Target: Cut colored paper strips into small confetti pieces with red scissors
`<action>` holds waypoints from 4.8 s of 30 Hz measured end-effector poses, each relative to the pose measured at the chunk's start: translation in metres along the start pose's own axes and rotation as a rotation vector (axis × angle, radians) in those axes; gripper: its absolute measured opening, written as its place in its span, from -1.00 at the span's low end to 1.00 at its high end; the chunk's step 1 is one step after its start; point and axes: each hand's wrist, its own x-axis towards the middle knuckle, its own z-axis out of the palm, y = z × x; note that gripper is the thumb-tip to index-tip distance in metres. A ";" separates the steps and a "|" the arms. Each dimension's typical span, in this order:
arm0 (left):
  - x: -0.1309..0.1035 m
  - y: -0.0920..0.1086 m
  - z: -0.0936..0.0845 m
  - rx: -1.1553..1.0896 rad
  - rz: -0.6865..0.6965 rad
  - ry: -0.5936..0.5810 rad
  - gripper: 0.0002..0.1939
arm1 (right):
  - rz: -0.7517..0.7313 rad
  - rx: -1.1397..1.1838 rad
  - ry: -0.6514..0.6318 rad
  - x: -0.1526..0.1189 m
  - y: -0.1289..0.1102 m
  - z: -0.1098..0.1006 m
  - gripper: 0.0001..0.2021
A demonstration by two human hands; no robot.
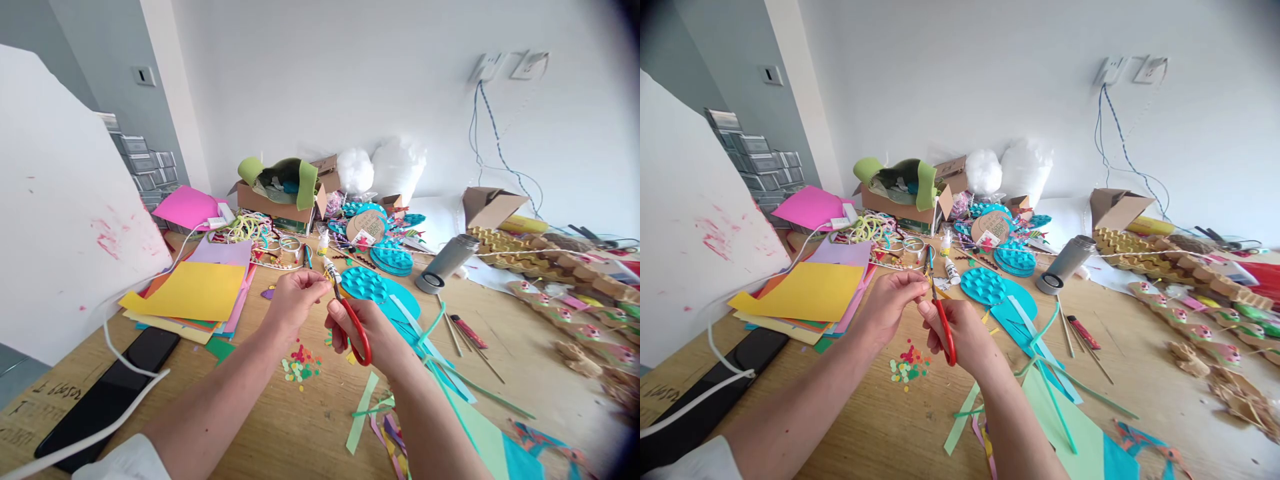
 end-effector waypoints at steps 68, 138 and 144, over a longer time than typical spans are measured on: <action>0.005 0.004 -0.007 0.048 0.035 -0.076 -0.90 | 0.024 -0.075 -0.046 -0.005 -0.003 -0.006 -0.53; 0.009 0.010 -0.016 0.235 0.127 -0.169 -0.87 | 0.084 -0.099 -0.033 -0.005 -0.001 -0.009 -0.53; 0.010 0.012 -0.020 0.330 0.169 -0.197 -0.87 | 0.071 -0.119 -0.045 -0.006 -0.001 -0.009 -0.54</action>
